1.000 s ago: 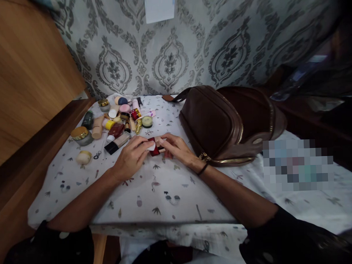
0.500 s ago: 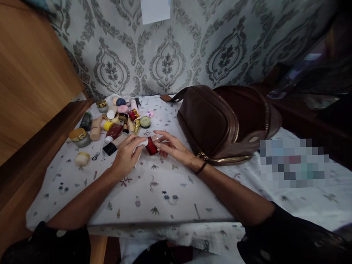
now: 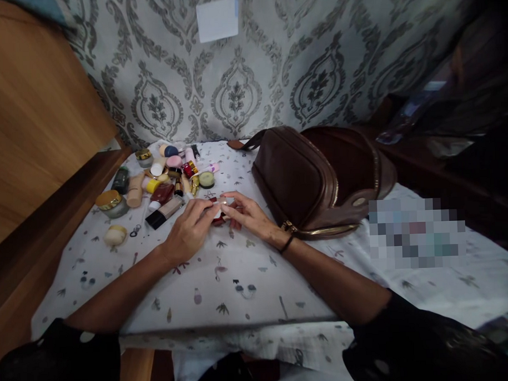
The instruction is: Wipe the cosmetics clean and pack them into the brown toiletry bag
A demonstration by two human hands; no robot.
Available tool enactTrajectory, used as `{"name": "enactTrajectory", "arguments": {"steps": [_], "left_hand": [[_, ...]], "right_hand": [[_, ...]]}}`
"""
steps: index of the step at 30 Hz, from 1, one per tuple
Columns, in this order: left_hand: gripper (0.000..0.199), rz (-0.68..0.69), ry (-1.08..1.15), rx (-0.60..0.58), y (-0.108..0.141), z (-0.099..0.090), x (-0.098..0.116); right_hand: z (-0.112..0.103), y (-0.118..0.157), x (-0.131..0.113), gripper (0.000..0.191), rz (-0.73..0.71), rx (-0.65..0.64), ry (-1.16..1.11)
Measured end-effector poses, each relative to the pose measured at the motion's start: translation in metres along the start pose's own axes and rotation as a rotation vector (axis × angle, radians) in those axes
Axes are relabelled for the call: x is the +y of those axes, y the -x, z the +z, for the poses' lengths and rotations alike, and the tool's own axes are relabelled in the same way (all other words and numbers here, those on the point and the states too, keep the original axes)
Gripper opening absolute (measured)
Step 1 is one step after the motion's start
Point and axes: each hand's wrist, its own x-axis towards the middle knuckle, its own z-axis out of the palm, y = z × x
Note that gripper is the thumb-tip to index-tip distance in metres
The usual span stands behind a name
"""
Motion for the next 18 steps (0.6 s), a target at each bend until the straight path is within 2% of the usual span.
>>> {"name": "enactTrajectory", "arguments": {"steps": [6,12,18], "left_hand": [[0.045,0.075,0.03,-0.015,0.006,0.001,-0.004],[0.04,-0.058,0.102,-0.029,0.01,0.001,-0.01],[0.037,-0.162,0.187,-0.018,0.012,0.004,-0.011]], "right_hand": [[0.0,-0.002,-0.005,0.052,0.075,0.033,-0.008],[0.001,-0.004,-0.003,0.047,0.095,0.066,0.053],[-0.001,-0.001,-0.008,0.043,0.104,0.032,-0.063]]}}
